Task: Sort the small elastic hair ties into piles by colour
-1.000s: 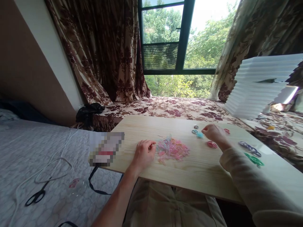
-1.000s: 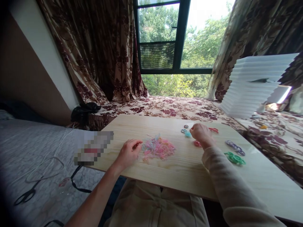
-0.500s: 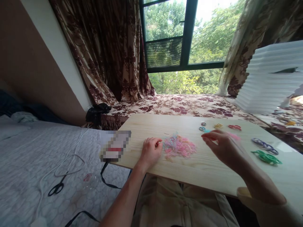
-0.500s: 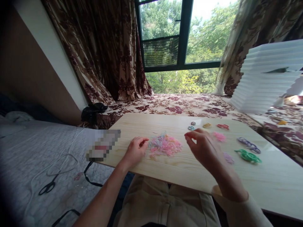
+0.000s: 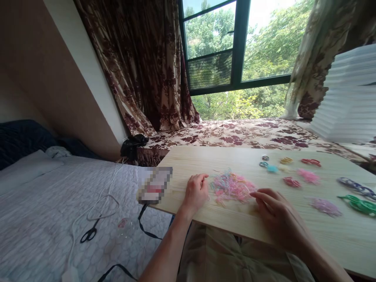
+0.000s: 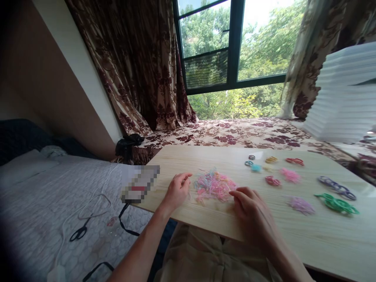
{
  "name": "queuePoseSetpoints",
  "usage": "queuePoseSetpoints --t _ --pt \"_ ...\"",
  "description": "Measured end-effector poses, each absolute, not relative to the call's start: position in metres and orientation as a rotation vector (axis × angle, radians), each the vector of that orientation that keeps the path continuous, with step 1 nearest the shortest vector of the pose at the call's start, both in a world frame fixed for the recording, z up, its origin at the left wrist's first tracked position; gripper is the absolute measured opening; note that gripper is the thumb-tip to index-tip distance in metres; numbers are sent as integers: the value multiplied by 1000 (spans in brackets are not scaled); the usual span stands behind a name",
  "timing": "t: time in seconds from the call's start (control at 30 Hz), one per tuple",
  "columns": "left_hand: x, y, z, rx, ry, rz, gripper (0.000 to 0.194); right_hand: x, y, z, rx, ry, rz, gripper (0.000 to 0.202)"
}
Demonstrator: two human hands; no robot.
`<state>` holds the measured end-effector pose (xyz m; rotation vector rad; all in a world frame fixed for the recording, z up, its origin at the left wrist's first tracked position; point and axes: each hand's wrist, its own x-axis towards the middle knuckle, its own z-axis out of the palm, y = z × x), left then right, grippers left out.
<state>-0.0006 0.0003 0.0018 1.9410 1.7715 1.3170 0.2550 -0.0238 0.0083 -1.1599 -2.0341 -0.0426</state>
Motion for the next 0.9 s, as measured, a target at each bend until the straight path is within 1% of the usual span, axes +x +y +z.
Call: queuePoseSetpoints --t 0.13,0.3,0.63,0.83,0.9 --pt "0 0 3 1903 1766 1331 30 254 -25 6 -1125 -2066 -66 28" --pt "0 0 3 1867 1764 1320 30 241 -24 12 -1110 -2147 -80 37" --pt "1 -4 9 1835 1761 1306 33 180 11 52 -1403 -2456 -12 45" --pt "1 -4 11 1809 1755 1309 33 173 21 51 -1409 -2516 -6 51" --pt "0 -4 12 1799 1755 1311 33 170 22 50 -1378 -2556 -7 49"
